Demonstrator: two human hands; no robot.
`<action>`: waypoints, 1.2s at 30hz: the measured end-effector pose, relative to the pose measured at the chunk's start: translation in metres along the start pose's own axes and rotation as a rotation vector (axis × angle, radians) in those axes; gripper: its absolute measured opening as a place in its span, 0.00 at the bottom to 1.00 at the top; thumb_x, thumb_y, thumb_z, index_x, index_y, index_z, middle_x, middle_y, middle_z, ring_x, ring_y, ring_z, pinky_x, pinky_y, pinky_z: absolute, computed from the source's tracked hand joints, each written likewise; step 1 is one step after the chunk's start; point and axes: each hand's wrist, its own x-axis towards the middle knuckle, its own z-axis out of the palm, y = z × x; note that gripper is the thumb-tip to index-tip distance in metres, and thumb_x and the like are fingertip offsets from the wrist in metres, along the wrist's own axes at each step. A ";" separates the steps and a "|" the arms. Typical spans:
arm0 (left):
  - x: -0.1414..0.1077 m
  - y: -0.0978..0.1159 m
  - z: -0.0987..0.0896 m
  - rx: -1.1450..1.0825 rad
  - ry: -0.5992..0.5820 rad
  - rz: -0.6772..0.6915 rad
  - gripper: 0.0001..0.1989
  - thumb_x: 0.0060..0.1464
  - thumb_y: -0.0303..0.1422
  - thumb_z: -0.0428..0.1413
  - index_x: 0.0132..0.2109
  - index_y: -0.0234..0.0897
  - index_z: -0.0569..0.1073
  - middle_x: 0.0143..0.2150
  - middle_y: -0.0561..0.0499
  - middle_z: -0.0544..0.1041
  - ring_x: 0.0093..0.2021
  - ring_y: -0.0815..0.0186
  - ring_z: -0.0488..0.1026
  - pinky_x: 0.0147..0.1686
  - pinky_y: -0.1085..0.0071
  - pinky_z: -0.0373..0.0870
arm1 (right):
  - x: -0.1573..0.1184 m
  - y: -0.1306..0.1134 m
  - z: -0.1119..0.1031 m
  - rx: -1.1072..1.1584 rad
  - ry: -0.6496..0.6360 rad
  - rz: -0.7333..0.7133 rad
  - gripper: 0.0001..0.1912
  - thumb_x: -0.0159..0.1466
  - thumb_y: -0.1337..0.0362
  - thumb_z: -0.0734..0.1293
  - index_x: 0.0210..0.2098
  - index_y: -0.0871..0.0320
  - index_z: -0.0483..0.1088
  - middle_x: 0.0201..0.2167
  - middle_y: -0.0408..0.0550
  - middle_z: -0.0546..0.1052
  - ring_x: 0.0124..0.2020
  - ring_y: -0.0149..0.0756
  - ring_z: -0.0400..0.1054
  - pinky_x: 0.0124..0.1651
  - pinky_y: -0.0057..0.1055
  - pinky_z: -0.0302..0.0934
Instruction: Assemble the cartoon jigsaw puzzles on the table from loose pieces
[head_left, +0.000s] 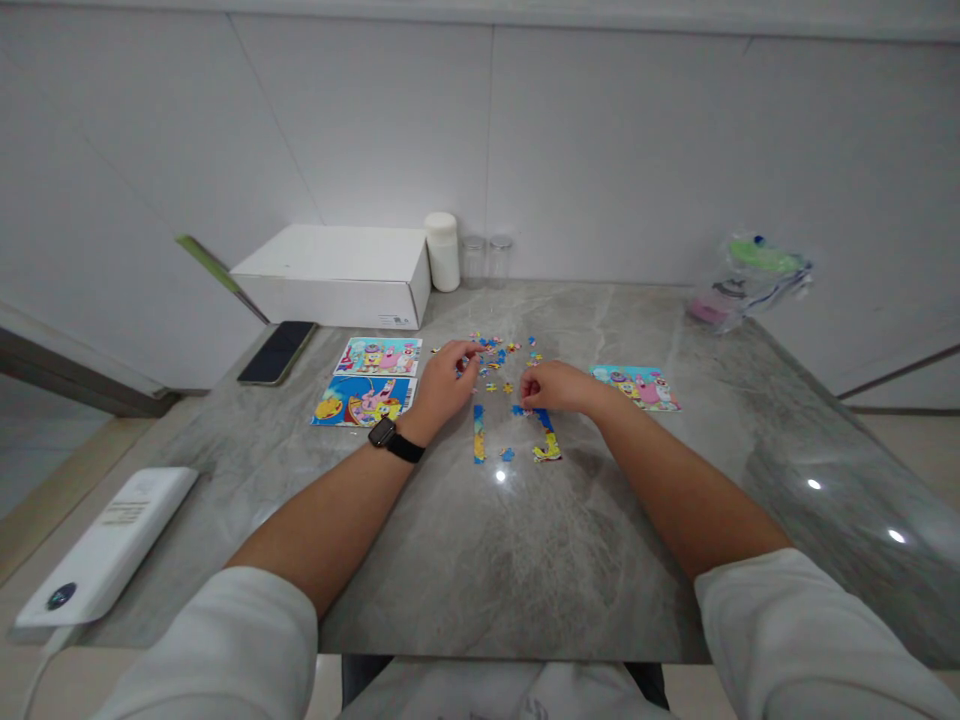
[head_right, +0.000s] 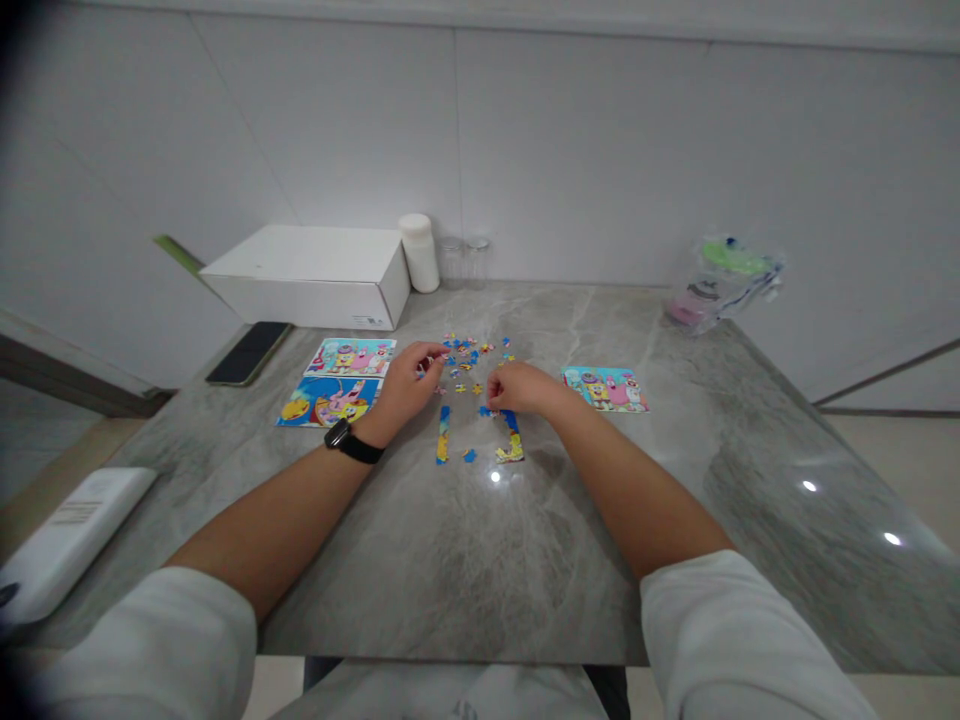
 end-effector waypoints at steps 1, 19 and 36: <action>0.000 -0.002 0.001 -0.014 0.009 -0.005 0.11 0.67 0.31 0.54 0.52 0.39 0.79 0.46 0.48 0.81 0.40 0.64 0.74 0.45 0.66 0.73 | 0.000 -0.001 0.001 0.000 -0.006 0.002 0.08 0.64 0.61 0.73 0.40 0.57 0.82 0.36 0.46 0.85 0.35 0.34 0.76 0.35 0.25 0.58; 0.003 -0.015 0.005 -0.183 0.093 -0.146 0.11 0.65 0.31 0.56 0.50 0.41 0.80 0.45 0.50 0.82 0.40 0.64 0.76 0.41 0.67 0.72 | 0.000 0.007 0.001 -0.025 -0.032 -0.001 0.07 0.63 0.60 0.74 0.38 0.56 0.82 0.35 0.47 0.85 0.34 0.36 0.75 0.34 0.28 0.56; 0.016 -0.041 -0.011 -0.208 0.326 -0.279 0.14 0.64 0.28 0.53 0.54 0.41 0.74 0.46 0.49 0.77 0.43 0.63 0.74 0.46 0.66 0.73 | -0.003 0.019 -0.017 0.000 0.407 0.119 0.11 0.69 0.61 0.67 0.45 0.56 0.82 0.43 0.49 0.85 0.42 0.38 0.76 0.42 0.30 0.60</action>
